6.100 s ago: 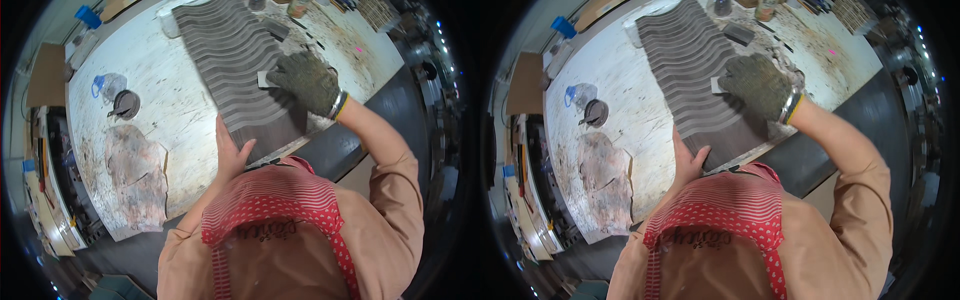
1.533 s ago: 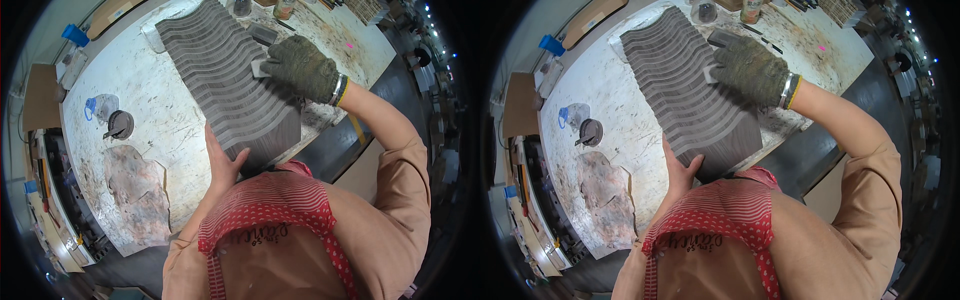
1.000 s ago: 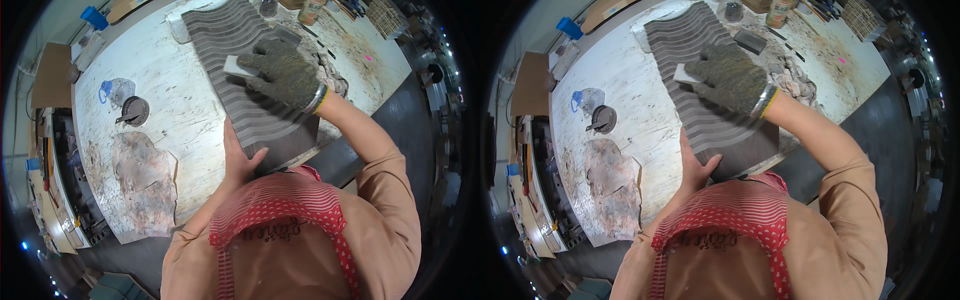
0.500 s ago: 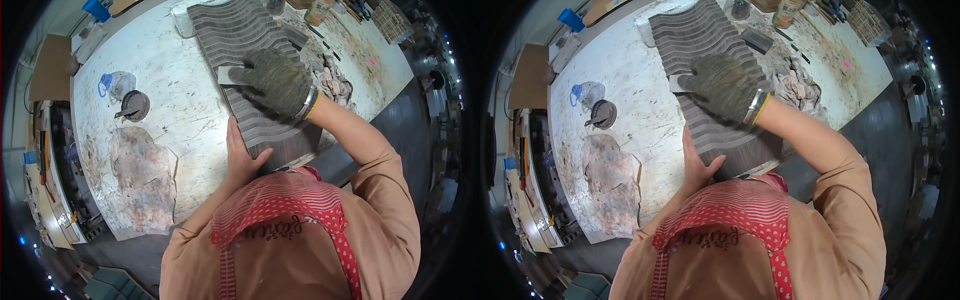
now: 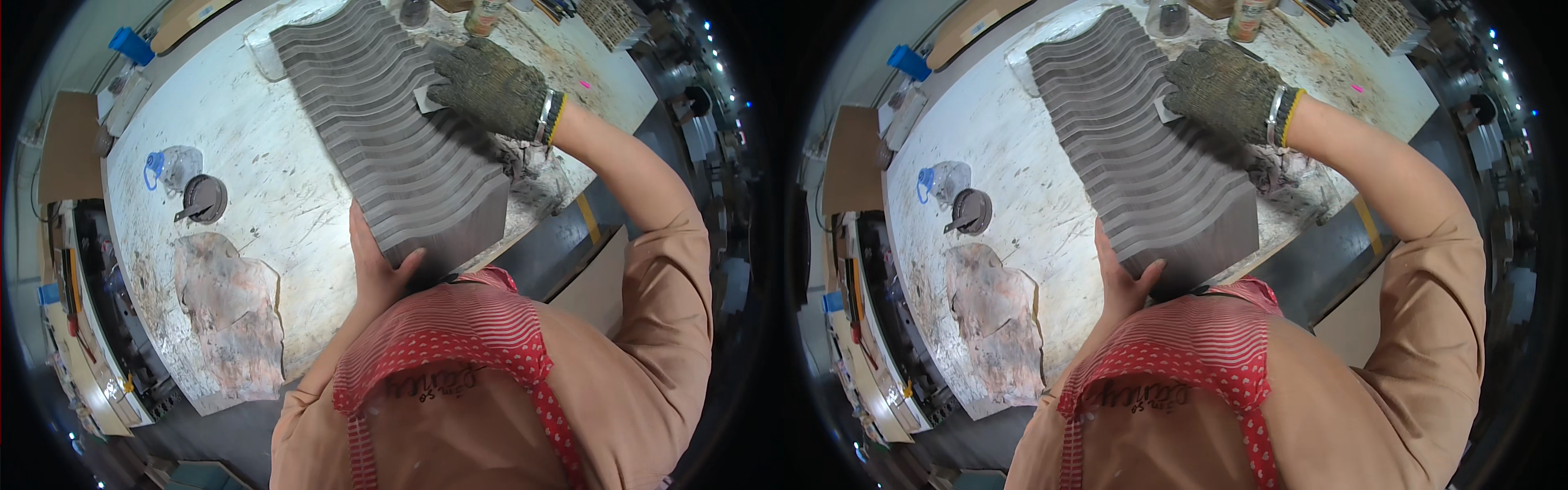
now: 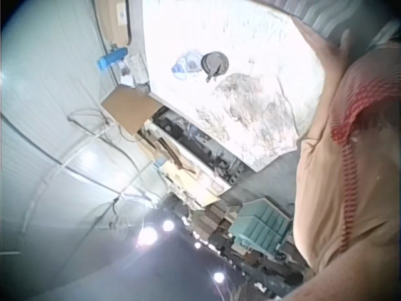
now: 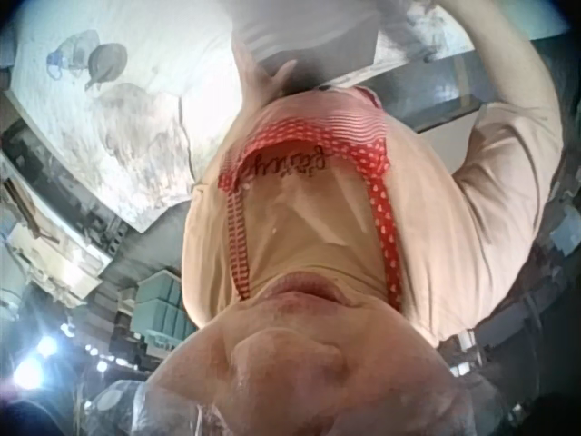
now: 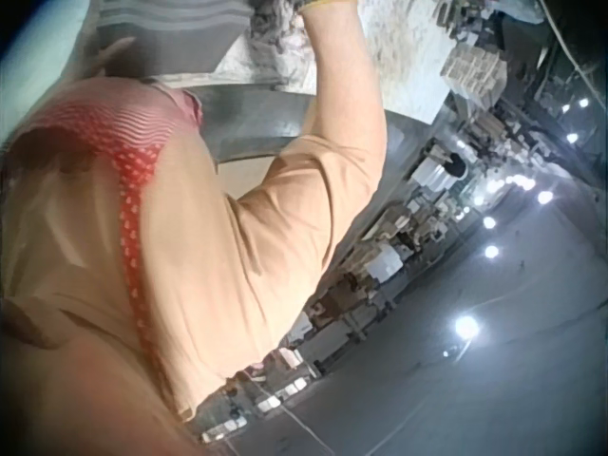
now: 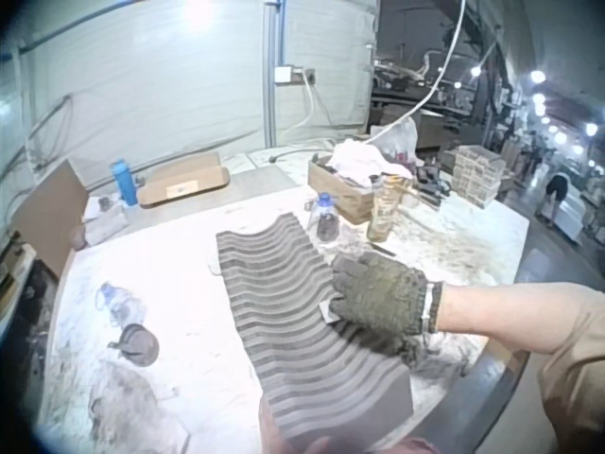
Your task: The person sands the surface and edges of a stack of grooved wood panels with a sanding block and then wipes the top panel with a cloth.
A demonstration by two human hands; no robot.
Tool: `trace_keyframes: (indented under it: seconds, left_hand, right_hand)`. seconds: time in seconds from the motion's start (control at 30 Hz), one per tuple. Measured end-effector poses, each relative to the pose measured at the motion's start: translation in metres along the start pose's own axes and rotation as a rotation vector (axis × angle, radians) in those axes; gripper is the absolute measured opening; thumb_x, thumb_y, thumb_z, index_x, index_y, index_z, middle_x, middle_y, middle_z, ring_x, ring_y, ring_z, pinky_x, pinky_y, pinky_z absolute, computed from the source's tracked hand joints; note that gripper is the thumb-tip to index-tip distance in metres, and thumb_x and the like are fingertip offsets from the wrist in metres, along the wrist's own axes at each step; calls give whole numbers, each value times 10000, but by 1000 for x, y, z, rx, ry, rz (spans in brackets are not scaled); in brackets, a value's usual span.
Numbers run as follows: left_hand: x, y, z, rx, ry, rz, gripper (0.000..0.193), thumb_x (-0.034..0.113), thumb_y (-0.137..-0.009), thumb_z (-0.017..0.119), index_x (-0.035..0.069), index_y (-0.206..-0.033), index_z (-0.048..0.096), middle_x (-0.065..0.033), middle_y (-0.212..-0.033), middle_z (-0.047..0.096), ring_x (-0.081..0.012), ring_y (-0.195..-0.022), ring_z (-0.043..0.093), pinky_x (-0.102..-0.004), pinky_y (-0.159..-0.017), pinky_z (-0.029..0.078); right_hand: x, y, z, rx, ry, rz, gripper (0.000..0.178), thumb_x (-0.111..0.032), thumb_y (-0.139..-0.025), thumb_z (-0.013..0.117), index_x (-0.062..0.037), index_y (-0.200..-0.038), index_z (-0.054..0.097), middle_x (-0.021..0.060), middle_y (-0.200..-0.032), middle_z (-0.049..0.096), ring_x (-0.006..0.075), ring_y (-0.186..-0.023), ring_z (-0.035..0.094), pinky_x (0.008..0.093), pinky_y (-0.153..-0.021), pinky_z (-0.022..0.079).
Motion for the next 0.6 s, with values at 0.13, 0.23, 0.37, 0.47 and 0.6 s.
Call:
trace_keyframes:
  seconds: [0.13,0.23,0.37,0.47,0.6]
  left_hand:
    - [2,0,-1,14,16,-33,1164,106,-631,912,-47,-1554,219,-279,-1579,275,-461,-1466,278,-511,-1206,262]
    - [4,0,-1,14,7,-19,1163,97,-632,910,-42,-1556,216,-280,-1580,271,-458,-1469,273,-512,-1209,259]
    - [1,1,-1,21,26,-23,1177,109,-635,914,-42,-1560,201,-285,-1580,269,-457,-1471,274,-515,-1211,255]
    - [-1,1,0,26,13,-6,1199,128,-642,918,-51,-1565,174,-296,-1577,265,-461,-1471,272,-520,-1211,254]
    - [-3,3,1,9,-7,3,1230,160,-657,921,-68,-1571,131,-310,-1576,256,-469,-1471,267,-517,-1212,255]
  right_hand:
    - [17,2,-5,-28,-45,38,220,-159,-867,647,-125,-1075,707,123,-1213,642,305,-1090,629,450,-930,518]
    - [25,11,-16,-46,-19,37,281,-151,-805,732,-114,-1081,700,138,-1177,640,325,-1038,639,462,-901,523]
    - [39,29,-12,-127,-121,304,351,-196,-776,794,-115,-1106,705,155,-1130,637,348,-1021,640,463,-879,524]
    - [24,27,-17,104,-238,351,369,-285,-852,737,-116,-1180,708,159,-1105,643,357,-1019,635,466,-875,520]
    - [-35,-6,-17,141,-379,273,371,-308,-894,684,-100,-1201,697,168,-1081,644,348,-1008,634,458,-875,520]
Point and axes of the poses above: each hand's wrist, its own y-axis away from the middle knuckle, its own z-axis out of the palm, x = y × z, the point moved 6 cm from there along -y, towards the middle knuckle
